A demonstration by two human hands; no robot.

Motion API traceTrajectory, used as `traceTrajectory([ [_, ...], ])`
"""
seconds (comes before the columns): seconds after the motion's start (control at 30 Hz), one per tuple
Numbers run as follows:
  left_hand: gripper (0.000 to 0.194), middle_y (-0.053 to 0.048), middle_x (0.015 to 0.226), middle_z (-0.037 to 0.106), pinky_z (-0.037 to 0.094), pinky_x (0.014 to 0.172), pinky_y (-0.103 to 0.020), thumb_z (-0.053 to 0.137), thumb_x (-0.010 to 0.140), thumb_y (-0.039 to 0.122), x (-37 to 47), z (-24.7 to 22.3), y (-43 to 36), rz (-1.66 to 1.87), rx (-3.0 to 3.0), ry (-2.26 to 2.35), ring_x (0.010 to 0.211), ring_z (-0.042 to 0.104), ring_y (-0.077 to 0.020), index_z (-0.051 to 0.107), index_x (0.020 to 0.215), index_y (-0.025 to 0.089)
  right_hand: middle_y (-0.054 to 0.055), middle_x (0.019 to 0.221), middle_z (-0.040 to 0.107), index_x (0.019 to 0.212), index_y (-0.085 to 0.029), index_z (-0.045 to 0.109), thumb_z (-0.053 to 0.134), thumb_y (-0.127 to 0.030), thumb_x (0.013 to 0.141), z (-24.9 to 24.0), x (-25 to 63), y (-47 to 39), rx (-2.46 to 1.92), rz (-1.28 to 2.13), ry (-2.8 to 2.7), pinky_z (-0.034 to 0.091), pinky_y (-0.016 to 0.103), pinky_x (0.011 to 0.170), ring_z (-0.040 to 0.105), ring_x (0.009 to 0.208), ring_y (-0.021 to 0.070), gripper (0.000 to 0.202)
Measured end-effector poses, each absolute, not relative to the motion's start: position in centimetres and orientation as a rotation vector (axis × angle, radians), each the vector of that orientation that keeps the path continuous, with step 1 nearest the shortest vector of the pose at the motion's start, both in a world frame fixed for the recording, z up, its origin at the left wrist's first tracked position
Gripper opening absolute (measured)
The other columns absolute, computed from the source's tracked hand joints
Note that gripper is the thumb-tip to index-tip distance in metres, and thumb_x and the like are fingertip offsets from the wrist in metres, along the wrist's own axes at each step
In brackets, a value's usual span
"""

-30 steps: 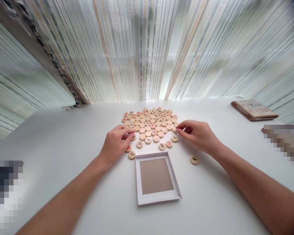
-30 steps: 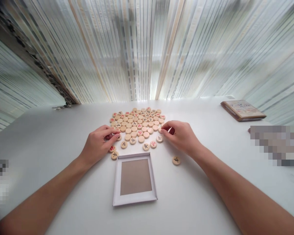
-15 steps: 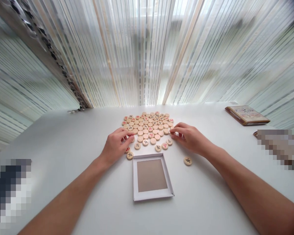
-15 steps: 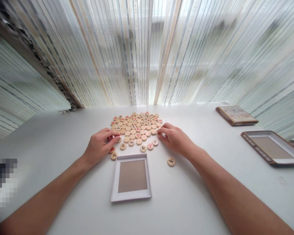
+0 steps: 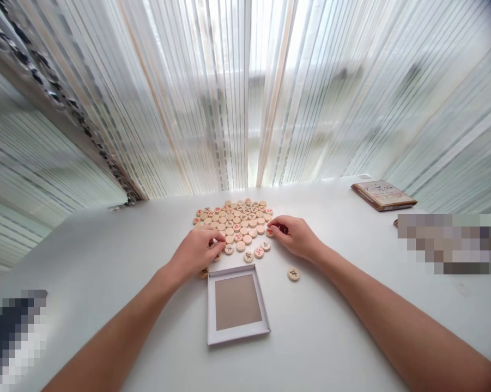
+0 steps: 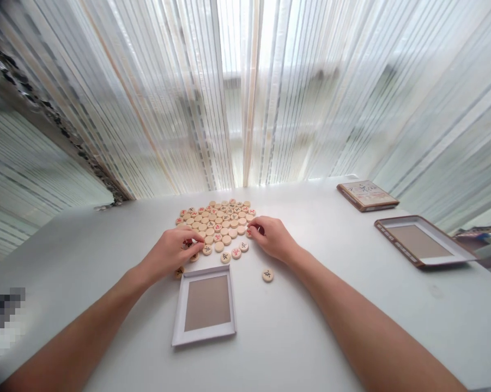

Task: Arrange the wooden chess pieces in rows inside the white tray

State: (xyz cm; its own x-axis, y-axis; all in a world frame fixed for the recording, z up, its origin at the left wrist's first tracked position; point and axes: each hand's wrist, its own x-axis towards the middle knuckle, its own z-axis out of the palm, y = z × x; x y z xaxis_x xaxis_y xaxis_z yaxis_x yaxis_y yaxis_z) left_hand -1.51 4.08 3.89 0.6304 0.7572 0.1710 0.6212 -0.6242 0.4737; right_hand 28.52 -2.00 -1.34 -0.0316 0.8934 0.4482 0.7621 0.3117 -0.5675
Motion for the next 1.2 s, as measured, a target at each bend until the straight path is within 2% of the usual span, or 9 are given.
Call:
traceTrajectory([
  [0.17,0.015,-0.003,0.088,0.077,0.049,0.072,-0.033,0.069,0.090,0.031,-1.0,4.2,4.2,0.407,2.522,1.137,0.085,0.069,-0.0236,0.081,0.087,0.024,0.003,0.082,0.076,0.090,-0.020,0.074,0.063,-0.019,0.095,-1.5,28.4,-2.0,-1.493,0.199,-1.757,0.051,0.030,0.065,0.065,0.065,0.0173,0.013],
  [0.33,0.018,-0.004,0.084,0.076,0.046,0.071,-0.033,0.063,0.093,0.030,-0.7,4.3,4.0,0.374,2.553,1.186,0.085,0.068,-0.0242,0.077,0.084,0.022,0.006,0.087,0.072,0.096,-0.019,0.075,0.065,-0.022,0.096,-1.4,27.5,-2.6,-1.497,0.131,-1.724,0.053,0.033,0.064,0.065,0.066,0.0186,0.011],
  [0.47,0.022,-0.005,0.078,0.075,0.043,0.067,-0.034,0.059,0.095,0.028,-0.7,4.3,3.7,0.396,2.562,1.207,0.075,0.066,-0.0237,0.077,0.083,0.022,0.011,0.105,0.076,0.111,-0.021,0.078,0.068,-0.025,0.097,-1.3,26.2,-3.0,-1.454,0.069,-1.802,0.059,0.041,0.083,0.072,0.094,0.0273,0.018],
  [0.53,0.026,-0.005,0.072,0.073,0.041,0.064,-0.034,0.057,0.096,0.026,-0.6,4.1,3.7,0.426,2.563,1.204,0.069,0.064,-0.0234,0.076,0.080,0.022,0.012,0.116,0.076,0.117,-0.023,0.078,0.067,-0.024,0.098,-1.3,25.7,-3.1,-1.441,0.044,-1.862,0.059,0.046,0.094,0.071,0.108,0.0310,0.023],
  [0.6,0.028,-0.005,0.069,0.071,0.040,0.062,-0.034,0.057,0.096,0.024,-0.6,4.0,3.7,0.459,2.562,1.184,0.068,0.063,-0.0234,0.076,0.075,0.023,0.013,0.120,0.076,0.121,-0.023,0.078,0.066,-0.023,0.098,-1.4,25.5,-3.0,-1.443,0.027,-1.912,0.057,0.050,0.100,0.069,0.113,0.0331,0.026],
  [0.8,0.021,-0.004,0.082,0.080,0.051,0.069,-0.033,0.065,0.093,0.021,-1.1,3.2,4.8,0.529,2.478,1.111,0.077,0.070,-0.0223,0.084,0.086,0.024,0.013,0.118,0.078,0.117,-0.023,0.082,0.063,-0.024,0.101,-1.7,25.6,-2.7,-1.471,0.007,-1.965,0.058,0.054,0.099,0.066,0.113,0.0344,0.025],
  [1.03,0.022,-0.002,0.089,0.084,0.059,0.069,-0.030,0.067,0.097,0.027,-1.6,3.8,4.9,0.555,2.361,1.158,0.070,0.074,-0.0179,0.083,0.112,0.024,0.012,0.104,0.081,0.104,-0.022,0.086,0.067,-0.025,0.098,-1.5,26.1,-3.1,-1.442,0.023,-1.963,0.059,0.049,0.092,0.068,0.103,0.0325,0.020],
  [1.2,0.021,-0.001,0.085,0.083,0.058,0.075,-0.031,0.063,0.098,0.023,-1.4,3.9,4.8,0.547,2.396,1.142,0.075,0.075,-0.0192,0.084,0.099,0.023,0.011,0.100,0.081,0.102,-0.023,0.086,0.071,-0.026,0.095,-1.3,26.3,-3.1,-1.492,0.051,-1.932,0.058,0.046,0.088,0.071,0.100,0.0316,0.017],
])
